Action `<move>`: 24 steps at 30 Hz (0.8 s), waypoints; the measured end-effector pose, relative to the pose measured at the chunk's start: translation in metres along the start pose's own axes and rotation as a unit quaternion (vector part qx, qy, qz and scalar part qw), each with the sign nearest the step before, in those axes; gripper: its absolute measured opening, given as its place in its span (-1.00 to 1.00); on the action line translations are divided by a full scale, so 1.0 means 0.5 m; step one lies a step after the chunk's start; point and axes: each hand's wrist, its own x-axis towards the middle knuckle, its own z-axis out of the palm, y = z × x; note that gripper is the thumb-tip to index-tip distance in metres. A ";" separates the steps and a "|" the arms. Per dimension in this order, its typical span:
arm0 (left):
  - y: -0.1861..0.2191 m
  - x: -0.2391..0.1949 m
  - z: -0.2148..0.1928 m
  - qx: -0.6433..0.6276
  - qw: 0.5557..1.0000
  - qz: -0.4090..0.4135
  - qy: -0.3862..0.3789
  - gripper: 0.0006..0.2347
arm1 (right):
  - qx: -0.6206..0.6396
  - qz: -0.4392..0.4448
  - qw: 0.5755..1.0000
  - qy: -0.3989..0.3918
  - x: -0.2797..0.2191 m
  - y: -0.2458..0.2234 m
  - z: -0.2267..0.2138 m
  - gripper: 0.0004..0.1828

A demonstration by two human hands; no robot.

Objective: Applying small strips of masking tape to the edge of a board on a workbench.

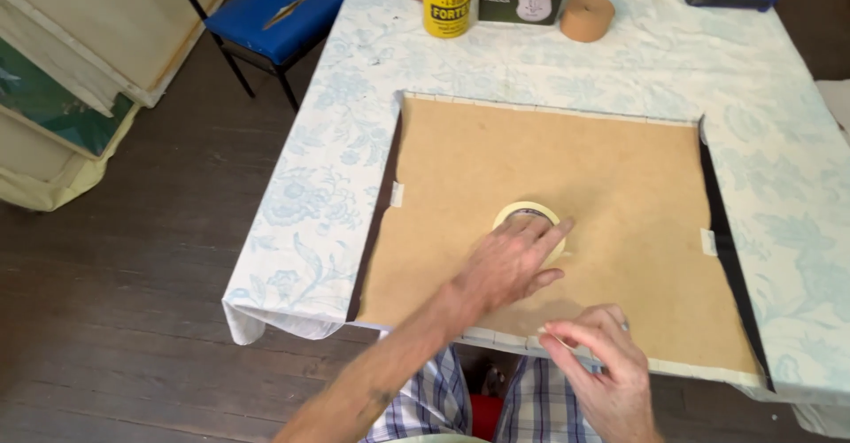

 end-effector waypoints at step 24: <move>0.188 -0.399 -0.188 -0.681 0.429 -0.593 0.029 -0.84 | -0.107 -0.188 0.970 -0.114 -0.088 -0.112 0.076 -0.96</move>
